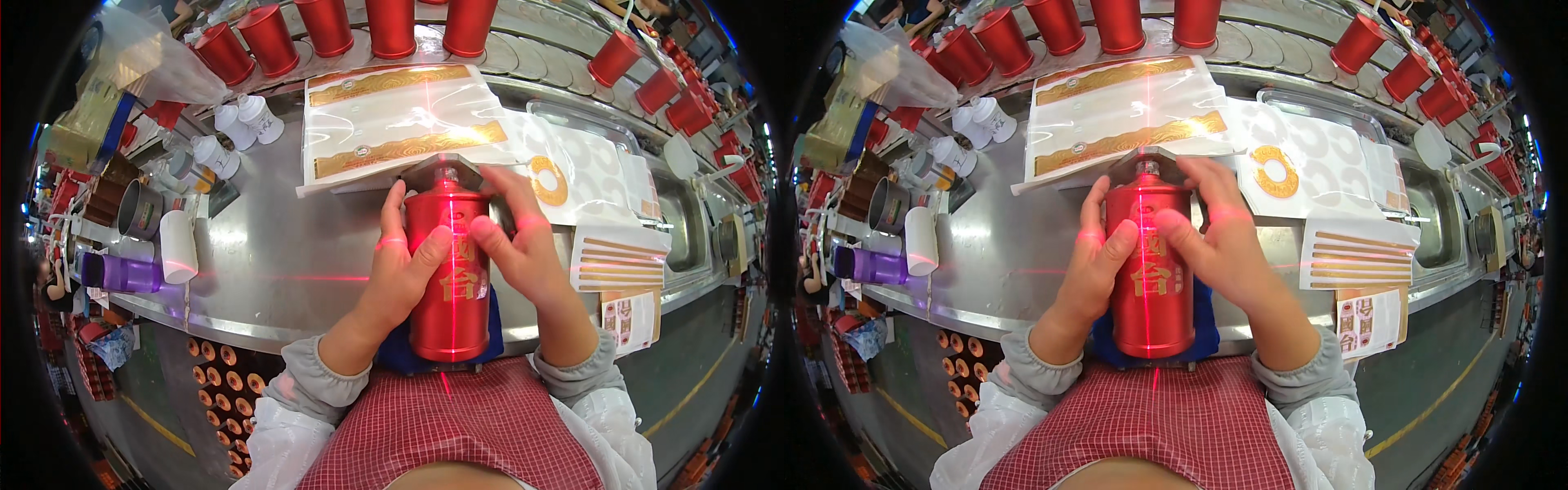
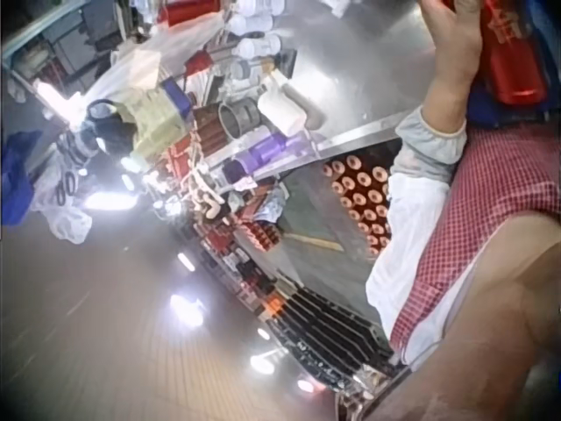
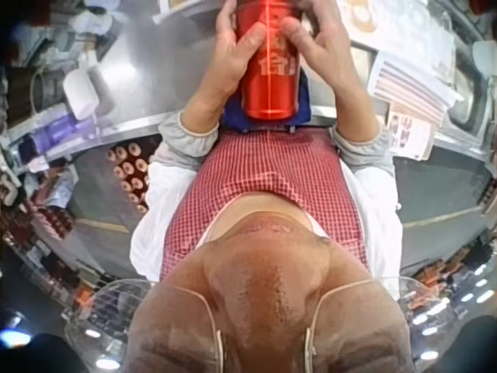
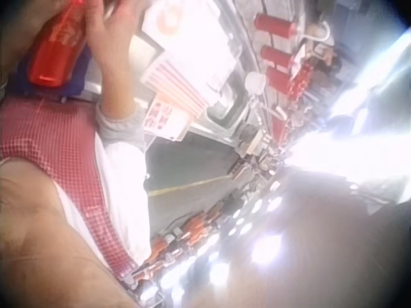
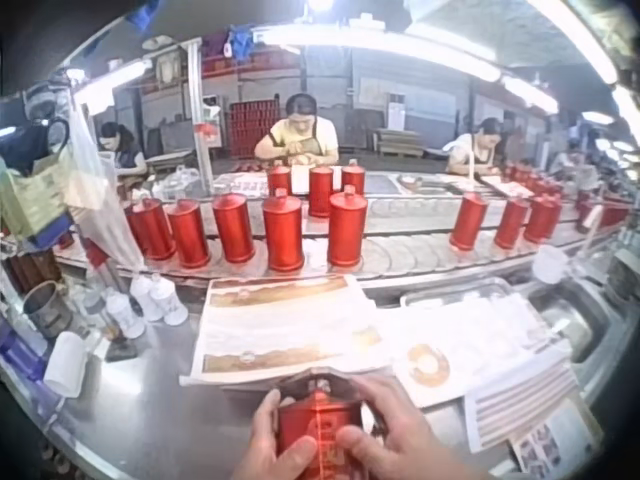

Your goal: The person applies gold decorative stickers to a red cylindrical container. They use a green scraper tool to smooth the labels and a wooden stick to press the edges. The person handles the container one at a time, rotating it to apply labels to the sides and top.

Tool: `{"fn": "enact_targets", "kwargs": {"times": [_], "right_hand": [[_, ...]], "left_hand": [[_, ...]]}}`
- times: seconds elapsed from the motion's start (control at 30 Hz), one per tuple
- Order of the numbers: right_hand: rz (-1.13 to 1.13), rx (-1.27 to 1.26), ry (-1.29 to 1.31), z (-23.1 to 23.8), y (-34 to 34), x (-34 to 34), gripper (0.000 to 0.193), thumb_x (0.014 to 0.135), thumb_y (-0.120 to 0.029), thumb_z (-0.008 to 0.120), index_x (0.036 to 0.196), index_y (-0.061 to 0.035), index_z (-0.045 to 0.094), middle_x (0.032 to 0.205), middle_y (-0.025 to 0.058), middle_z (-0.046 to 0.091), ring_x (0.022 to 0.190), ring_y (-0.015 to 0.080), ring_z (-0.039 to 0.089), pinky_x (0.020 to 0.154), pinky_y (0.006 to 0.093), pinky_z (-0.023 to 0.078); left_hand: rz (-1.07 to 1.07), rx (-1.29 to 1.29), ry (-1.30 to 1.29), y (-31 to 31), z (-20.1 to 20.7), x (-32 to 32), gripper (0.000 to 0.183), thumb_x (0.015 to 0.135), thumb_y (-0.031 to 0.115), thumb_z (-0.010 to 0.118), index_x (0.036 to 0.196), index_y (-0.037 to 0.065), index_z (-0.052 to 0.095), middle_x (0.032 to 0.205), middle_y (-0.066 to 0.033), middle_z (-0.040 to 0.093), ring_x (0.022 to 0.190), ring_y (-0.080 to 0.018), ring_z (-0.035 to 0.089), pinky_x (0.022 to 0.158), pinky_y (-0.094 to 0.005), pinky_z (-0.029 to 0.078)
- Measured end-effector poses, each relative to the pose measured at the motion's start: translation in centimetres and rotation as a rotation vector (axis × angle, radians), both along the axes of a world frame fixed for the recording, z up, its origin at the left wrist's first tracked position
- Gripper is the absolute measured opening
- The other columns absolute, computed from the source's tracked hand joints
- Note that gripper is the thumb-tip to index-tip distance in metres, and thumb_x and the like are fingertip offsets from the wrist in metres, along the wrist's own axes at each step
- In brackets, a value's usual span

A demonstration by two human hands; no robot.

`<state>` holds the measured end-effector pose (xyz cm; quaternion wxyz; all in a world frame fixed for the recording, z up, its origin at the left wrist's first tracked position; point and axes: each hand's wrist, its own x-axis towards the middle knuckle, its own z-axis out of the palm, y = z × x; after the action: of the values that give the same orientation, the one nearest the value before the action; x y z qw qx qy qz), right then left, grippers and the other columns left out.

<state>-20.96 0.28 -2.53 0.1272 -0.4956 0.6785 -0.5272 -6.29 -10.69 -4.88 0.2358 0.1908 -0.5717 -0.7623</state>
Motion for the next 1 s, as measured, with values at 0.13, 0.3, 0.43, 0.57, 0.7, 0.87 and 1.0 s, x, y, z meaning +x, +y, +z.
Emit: {"fn": "enact_targets", "kwargs": {"times": [0.13,0.3,0.43,0.57,0.7,0.87,1.0], "right_hand": [[0.009,0.030,-0.038,-0.6,0.3,0.3,0.055,0.087,-0.027,0.069,0.130,0.0011,0.049,0.128,0.0209,0.049,0.121,0.0344,0.049,0.103,0.0398,0.039],[0.040,0.065,-0.014,-0.4,0.3,0.2,0.052,0.089,-0.028,0.067,0.129,0.0008,0.050,0.130,0.0216,0.049,0.121,0.0364,0.048,0.104,0.0418,0.038],[0.061,0.094,-0.050,-0.3,0.4,0.1,0.057,0.087,-0.030,0.069,0.131,0.0000,0.048,0.131,0.0216,0.048,0.122,0.0365,0.046,0.104,0.0426,0.037],[0.091,0.108,-0.095,-0.1,0.5,-0.2,0.058,0.085,-0.027,0.070,0.132,-0.0001,0.048,0.132,0.0223,0.047,0.124,0.0365,0.044,0.104,0.0428,0.036],[0.128,0.117,-0.121,-0.1,0.4,-0.5,0.057,0.085,-0.026,0.069,0.131,0.0007,0.048,0.132,0.0232,0.047,0.123,0.0367,0.045,0.105,0.0427,0.035],[0.135,0.120,-0.134,-0.2,0.3,-0.7,0.056,0.088,-0.028,0.067,0.131,0.0019,0.048,0.132,0.0235,0.046,0.123,0.0370,0.045,0.105,0.0426,0.035],[0.144,0.103,-0.157,-0.2,0.3,-0.7,0.055,0.091,-0.031,0.063,0.132,0.0020,0.047,0.132,0.0239,0.046,0.124,0.0371,0.044,0.106,0.0426,0.034]], "left_hand": [[-0.053,0.062,0.036,-0.1,0.6,0.3,0.095,0.092,0.035,0.065,0.149,-0.005,0.000,0.143,-0.0189,0.034,0.130,-0.0240,0.040,0.108,-0.0359,0.033],[-0.048,0.004,0.018,0.0,0.0,0.2,0.097,0.090,0.035,0.067,0.150,-0.004,0.000,0.144,-0.0185,0.031,0.132,-0.0246,0.037,0.110,-0.0368,0.031],[-0.046,-0.003,-0.001,0.0,0.1,0.2,0.096,0.090,0.035,0.067,0.150,-0.003,0.002,0.145,-0.0197,0.028,0.134,-0.0266,0.034,0.111,-0.0389,0.029],[-0.060,0.019,-0.011,-0.3,-0.3,0.2,0.093,0.092,0.033,0.065,0.150,-0.002,0.002,0.146,-0.0210,0.026,0.134,-0.0280,0.034,0.112,-0.0393,0.029],[-0.074,0.066,-0.011,-0.3,0.5,0.1,0.094,0.092,0.035,0.064,0.150,-0.001,-0.001,0.147,-0.0212,0.024,0.135,-0.0280,0.033,0.112,-0.0392,0.029],[-0.094,0.112,-0.030,-0.3,0.7,0.2,0.093,0.094,0.038,0.061,0.150,-0.001,-0.002,0.149,-0.0213,0.022,0.137,-0.0278,0.031,0.112,-0.0389,0.029],[-0.090,0.087,0.022,-0.4,0.1,0.4,0.089,0.097,0.042,0.053,0.150,-0.002,-0.003,0.150,-0.0213,0.020,0.137,-0.0273,0.030,0.113,-0.0387,0.027]]}}
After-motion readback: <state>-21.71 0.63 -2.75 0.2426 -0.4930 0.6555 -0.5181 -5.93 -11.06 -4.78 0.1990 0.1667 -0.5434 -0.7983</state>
